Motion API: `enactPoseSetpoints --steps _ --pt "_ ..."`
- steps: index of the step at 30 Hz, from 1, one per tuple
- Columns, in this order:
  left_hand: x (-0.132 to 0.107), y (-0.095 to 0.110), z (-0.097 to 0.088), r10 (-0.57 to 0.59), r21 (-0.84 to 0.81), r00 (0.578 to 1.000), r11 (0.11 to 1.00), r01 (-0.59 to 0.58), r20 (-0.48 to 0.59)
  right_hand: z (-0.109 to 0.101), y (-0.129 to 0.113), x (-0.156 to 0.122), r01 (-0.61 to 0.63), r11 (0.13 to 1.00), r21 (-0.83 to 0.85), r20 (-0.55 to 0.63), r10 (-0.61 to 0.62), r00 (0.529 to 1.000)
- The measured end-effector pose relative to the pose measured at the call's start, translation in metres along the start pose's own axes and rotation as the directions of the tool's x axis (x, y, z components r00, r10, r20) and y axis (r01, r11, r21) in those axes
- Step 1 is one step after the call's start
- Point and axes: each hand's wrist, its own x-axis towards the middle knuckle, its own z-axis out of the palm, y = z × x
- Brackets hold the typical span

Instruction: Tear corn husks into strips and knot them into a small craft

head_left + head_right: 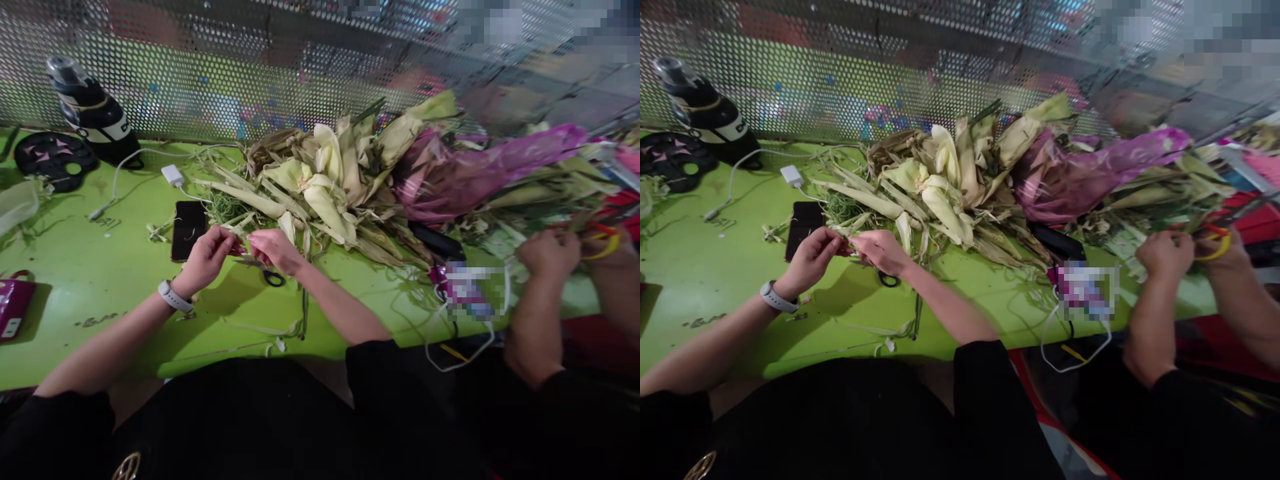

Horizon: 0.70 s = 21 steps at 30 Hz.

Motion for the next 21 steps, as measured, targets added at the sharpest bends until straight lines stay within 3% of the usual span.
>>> enactPoseSetpoints --steps 5,9,13,21 --pt "-0.0011 -0.0025 -0.0015 0.128 0.281 0.992 0.951 -0.127 0.016 0.0091 -0.0015 0.0009 -0.046 0.991 0.122 0.060 0.039 0.997" --pt "-0.0019 -0.0007 -0.0019 0.140 0.299 0.987 0.941 -0.159 0.083 0.0075 -0.0011 0.0050 -0.058 0.970 0.236 0.017 0.055 0.998" --pt "-0.0030 0.0003 -0.0005 0.103 0.340 0.980 0.928 -0.156 0.170 0.0065 -0.0002 0.0065 -0.064 0.966 0.249 -0.019 0.071 0.997" --pt "-0.0048 -0.0061 -0.0002 0.144 0.476 0.926 0.824 -0.308 0.350 0.0115 0.0078 0.0075 -0.156 0.959 0.235 0.008 0.158 0.987"
